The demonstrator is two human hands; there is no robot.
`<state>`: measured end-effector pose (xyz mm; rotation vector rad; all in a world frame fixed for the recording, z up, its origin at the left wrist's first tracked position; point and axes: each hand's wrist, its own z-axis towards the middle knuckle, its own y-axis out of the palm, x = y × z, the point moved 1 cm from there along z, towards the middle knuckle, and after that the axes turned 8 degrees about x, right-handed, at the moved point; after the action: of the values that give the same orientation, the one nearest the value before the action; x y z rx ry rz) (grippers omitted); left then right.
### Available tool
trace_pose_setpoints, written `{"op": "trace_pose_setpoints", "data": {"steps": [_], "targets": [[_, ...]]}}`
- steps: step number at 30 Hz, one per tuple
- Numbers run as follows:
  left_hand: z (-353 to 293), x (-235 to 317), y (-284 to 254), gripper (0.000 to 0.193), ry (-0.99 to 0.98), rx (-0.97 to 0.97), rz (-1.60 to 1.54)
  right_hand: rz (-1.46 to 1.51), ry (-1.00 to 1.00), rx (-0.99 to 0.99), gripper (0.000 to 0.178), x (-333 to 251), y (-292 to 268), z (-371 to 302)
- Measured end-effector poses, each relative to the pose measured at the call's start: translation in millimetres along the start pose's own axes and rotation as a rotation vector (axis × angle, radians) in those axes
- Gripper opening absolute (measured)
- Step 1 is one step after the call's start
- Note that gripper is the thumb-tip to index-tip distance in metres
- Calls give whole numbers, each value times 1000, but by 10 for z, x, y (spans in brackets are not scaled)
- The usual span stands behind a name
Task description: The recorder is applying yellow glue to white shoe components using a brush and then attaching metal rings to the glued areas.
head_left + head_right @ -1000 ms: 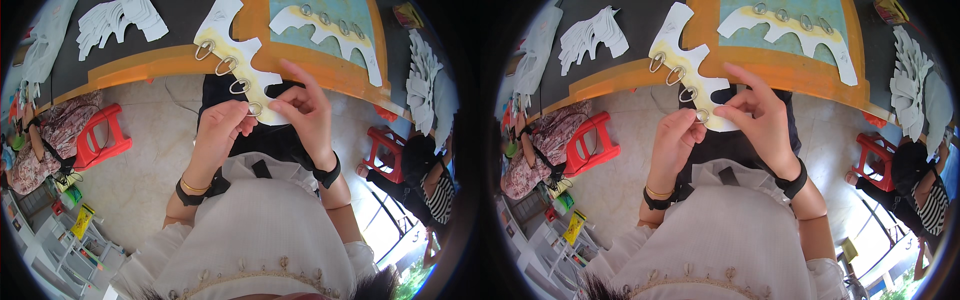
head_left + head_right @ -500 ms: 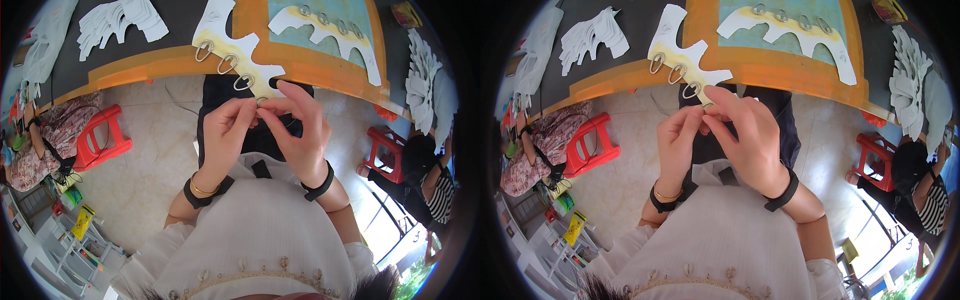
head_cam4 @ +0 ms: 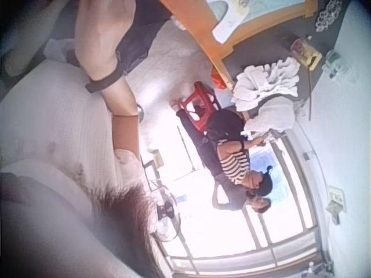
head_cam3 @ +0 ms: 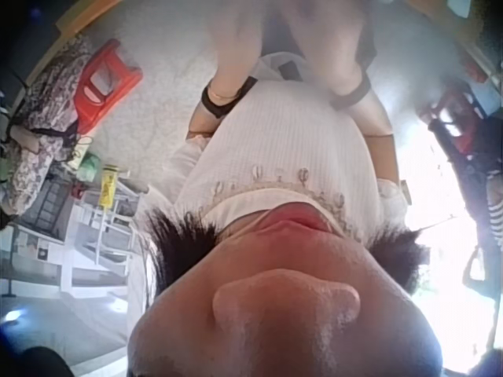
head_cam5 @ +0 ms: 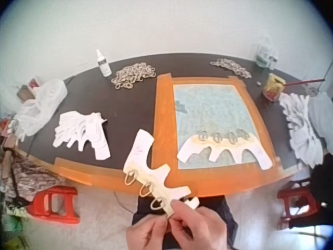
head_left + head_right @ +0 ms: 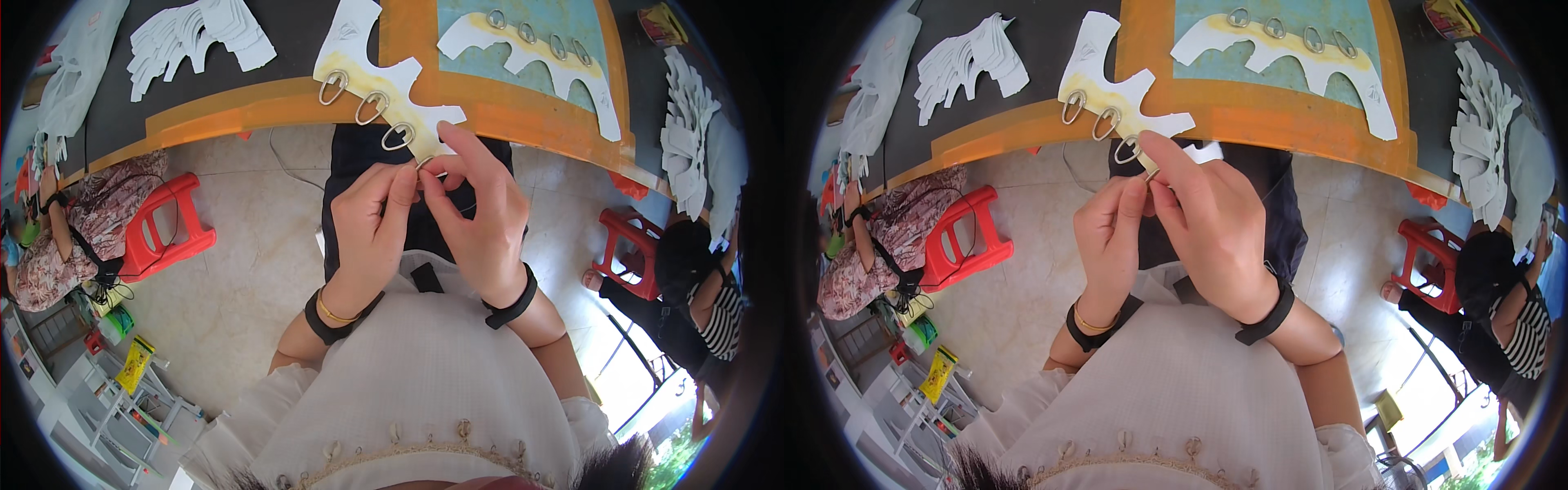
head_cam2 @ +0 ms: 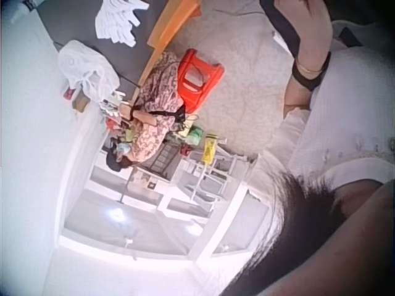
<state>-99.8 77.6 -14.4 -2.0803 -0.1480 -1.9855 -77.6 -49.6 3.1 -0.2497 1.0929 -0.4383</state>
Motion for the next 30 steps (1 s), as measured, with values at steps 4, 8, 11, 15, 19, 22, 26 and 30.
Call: {"op": "trace_pose_setpoints", "data": {"steps": [4,8,11,15,19,22,26,30], "targets": [[7,6,5,20,51,-5,129,-64,-45,-1,49,7,18,21],[41,-34,-36,20,-133,12,-73,35,108,-34,47,-66,-66,23],[38,-19,-61,24,-229,-24,-187,96,189,-22,52,18,-126,35],[77,-30,-35,27,-294,-50,-316,157,180,-34,51,100,-81,16],[69,-49,-15,28,-317,-36,-376,175,120,-42,50,110,-67,14],[87,-78,-61,26,-318,-104,-337,231,205,0,49,151,-82,-6],[84,-51,-49,19,-326,-65,-330,130,182,-55,39,137,-133,60],[77,-23,-67,18,-298,-57,-219,-54,-120,-60,25,61,-195,113]]}}
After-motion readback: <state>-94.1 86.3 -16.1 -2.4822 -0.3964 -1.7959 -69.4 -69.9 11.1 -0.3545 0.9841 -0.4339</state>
